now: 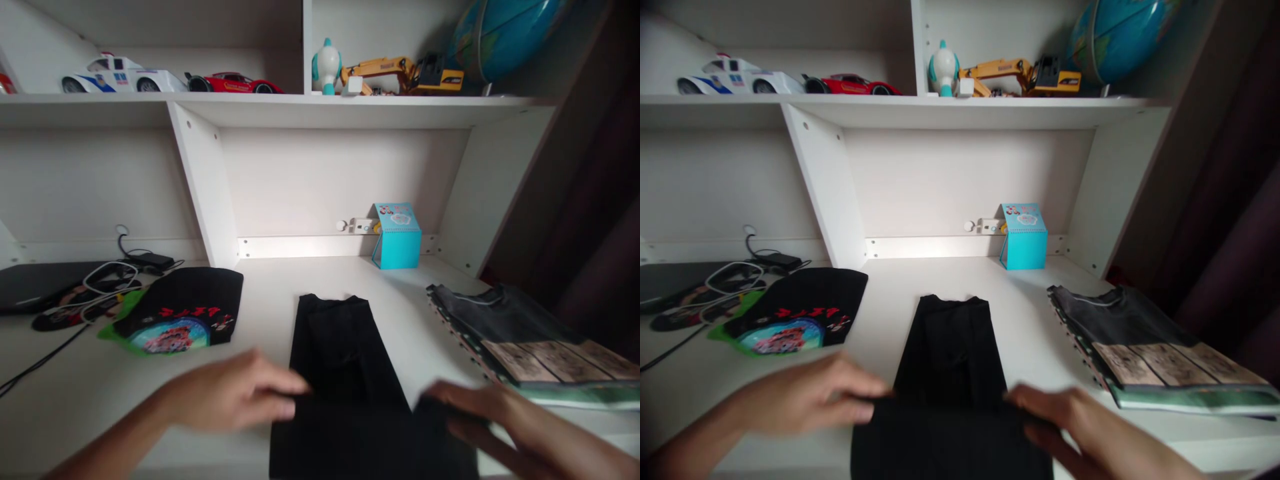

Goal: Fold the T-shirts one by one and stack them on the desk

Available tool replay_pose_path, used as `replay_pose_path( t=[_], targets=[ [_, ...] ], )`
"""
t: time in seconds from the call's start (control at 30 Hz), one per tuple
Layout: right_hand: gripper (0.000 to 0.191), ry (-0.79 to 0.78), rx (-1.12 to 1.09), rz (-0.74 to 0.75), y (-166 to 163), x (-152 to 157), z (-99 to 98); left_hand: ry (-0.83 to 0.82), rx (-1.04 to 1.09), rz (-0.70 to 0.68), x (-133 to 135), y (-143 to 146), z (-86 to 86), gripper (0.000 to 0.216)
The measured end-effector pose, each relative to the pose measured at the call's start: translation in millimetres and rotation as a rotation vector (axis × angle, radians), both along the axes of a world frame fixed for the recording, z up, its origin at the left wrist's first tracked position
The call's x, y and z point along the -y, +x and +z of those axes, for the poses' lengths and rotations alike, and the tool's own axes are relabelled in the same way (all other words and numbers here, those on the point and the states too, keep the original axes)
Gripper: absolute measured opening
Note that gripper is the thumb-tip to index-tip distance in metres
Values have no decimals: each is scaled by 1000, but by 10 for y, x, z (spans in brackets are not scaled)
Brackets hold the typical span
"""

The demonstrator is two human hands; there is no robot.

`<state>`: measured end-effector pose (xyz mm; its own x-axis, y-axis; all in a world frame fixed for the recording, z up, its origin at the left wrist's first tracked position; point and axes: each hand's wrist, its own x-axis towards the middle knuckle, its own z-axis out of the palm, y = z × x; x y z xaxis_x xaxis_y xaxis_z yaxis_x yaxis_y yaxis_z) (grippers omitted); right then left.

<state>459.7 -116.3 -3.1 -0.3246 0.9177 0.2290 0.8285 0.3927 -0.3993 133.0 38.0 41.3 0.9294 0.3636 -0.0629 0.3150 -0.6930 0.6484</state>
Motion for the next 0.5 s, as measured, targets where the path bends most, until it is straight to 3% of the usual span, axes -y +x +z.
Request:
replay_pose_path(
  t=[0.1,0.23,0.33,0.5],
  targets=[
    [25,-187,-198,-121,118,-872,133,-308,24,81,-819,411,-13,31],
    [26,-313,-328,-192,236,-1826,-124,-548,-37,255,-1648,792,-497,34],
    [29,-342,-327,-182,312,-2063,-308,-621,7,260,-1873,845,-730,38],
    [37,-313,-302,-217,413,-2146,-346,-666,158,199,-1987,848,-738,47]
  ],
)
